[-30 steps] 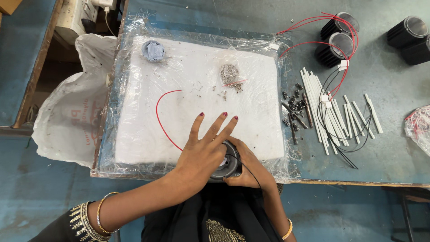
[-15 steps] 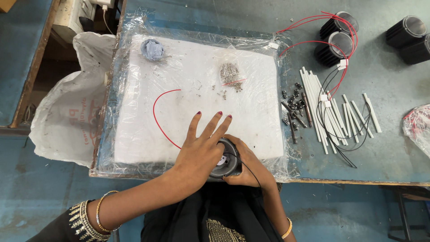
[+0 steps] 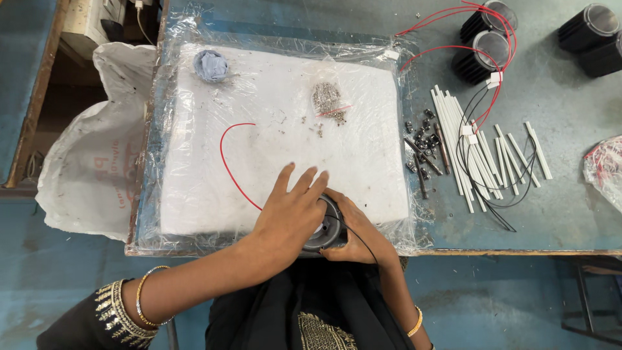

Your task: The person assembles LED light fixtures by inserting a white plastic component into a black heat sink, securing it with a screwdriver, and attaching wires. They repeat the process for multiple units, handling screws, wires, and plastic parts on a workbench.

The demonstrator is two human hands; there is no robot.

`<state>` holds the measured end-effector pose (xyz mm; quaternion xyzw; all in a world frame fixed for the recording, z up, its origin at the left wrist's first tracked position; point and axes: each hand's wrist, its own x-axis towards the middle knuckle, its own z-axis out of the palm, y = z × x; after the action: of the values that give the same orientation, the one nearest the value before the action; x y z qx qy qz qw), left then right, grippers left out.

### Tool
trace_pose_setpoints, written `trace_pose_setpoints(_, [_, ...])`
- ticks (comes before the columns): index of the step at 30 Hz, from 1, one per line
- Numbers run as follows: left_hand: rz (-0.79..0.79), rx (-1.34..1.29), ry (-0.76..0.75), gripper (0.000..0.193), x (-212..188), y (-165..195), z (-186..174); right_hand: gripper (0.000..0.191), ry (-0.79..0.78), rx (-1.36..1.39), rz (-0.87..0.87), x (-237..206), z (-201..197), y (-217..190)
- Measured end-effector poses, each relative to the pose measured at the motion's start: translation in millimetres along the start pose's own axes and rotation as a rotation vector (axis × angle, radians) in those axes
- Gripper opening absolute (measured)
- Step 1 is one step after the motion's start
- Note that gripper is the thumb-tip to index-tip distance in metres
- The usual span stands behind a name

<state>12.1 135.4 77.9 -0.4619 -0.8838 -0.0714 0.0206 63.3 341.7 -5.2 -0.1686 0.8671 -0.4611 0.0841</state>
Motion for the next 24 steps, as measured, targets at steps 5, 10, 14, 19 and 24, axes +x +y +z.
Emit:
trace_pose_setpoints(5, [-0.056,-0.167,-0.147,0.027,8.6,-7.0,13.2,0.110,-0.014,-0.014,0.070,-0.5,-0.1,0.7])
trace_pose_setpoints(10, [-0.129,-0.228,-0.159,0.030,10.2,-4.9,20.5,0.107,-0.067,-0.022,-0.056,6.3,-9.7,2.8])
trace_pose_setpoints(14, [-0.261,-0.239,-0.113,0.028,4.2,3.9,22.6,0.103,-0.181,0.016,-0.051,21.5,-25.9,3.3])
trace_pose_setpoints(19, [-0.466,-0.234,-0.058,0.036,1.1,19.8,26.5,0.104,-0.265,-0.047,-0.130,37.8,-33.3,4.5])
trace_pose_setpoints(24, [-0.496,-0.243,0.004,0.042,-1.5,24.6,25.6,0.102,-0.221,-0.046,-0.104,30.4,-25.1,10.5])
